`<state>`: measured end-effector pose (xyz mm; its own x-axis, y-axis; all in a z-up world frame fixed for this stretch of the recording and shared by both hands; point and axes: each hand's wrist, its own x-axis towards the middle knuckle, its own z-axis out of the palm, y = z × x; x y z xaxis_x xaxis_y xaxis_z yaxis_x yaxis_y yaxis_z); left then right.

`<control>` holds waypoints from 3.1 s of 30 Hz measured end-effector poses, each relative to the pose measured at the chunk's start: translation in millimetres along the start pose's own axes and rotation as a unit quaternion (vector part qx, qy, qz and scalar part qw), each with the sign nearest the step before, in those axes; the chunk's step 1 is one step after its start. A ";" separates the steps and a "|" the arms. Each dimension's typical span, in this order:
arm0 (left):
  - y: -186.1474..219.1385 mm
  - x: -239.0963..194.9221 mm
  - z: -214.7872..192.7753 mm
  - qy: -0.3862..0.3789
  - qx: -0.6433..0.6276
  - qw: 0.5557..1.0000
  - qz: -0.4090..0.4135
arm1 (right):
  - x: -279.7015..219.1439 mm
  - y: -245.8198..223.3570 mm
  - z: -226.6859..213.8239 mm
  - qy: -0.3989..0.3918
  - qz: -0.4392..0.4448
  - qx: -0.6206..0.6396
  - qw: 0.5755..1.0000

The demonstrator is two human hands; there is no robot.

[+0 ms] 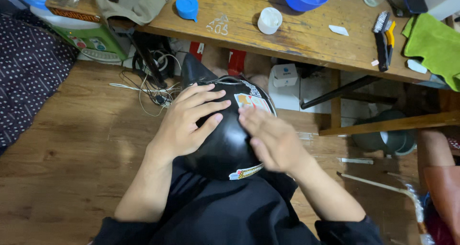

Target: The person cleans a black motorcycle helmet by hand, rubbing its surface and stickers. They repeatedly dip their fingers into a small white container on the table to apply a substance to the helmet.

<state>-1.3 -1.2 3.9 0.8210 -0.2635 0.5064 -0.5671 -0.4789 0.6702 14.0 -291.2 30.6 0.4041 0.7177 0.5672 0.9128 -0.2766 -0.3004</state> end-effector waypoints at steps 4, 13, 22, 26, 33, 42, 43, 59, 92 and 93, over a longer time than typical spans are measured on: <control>-0.2 -1.6 -1.0 -0.005 -0.003 1.000 0.004 | 12.0 -33.2 6.1 0.024 -0.102 0.145 0.984; 6.0 -3.6 -3.3 0.001 0.008 1.000 0.011 | -27.0 -20.5 3.6 -0.011 -0.074 0.107 0.991; 4.8 -5.2 1.4 -0.014 0.011 1.000 0.002 | -6.7 -16.2 11.8 -0.023 -0.115 0.174 0.978; -0.1 -4.6 -2.0 -0.021 -0.022 0.999 -0.016 | 14.9 -30.4 8.5 -0.023 -0.074 0.092 0.993; -1.6 -6.5 -2.4 -0.014 -0.045 0.999 -0.025 | 26.8 -35.3 -20.1 -0.086 -0.029 0.136 0.987; 4.7 0.5 14.4 0.018 0.016 0.997 -0.071 | -76.0 -52.3 45.0 -0.050 -0.100 0.073 0.991; 8.6 1.6 15.7 0.020 0.014 0.997 -0.073 | -89.4 -53.8 50.1 -0.053 -0.101 0.074 0.991; 25.3 19.1 36.0 0.008 0.073 0.990 -0.119 | -89.4 -32.5 49.1 0.123 0.073 -0.045 0.989; -14.4 69.0 -15.8 -0.218 0.139 0.963 -0.078 | -28.5 -49.7 -19.1 0.008 -0.007 0.042 0.999; -16.1 81.9 -18.1 -0.295 0.143 0.938 -0.112 | -32.2 -49.4 -17.3 0.026 0.002 0.038 0.999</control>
<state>73.9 0.1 44.4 0.8593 -0.5060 -0.0742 -0.4040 -0.7605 0.5084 -43.0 -311.7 40.4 0.4118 0.6826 0.6037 0.9050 -0.2286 -0.3589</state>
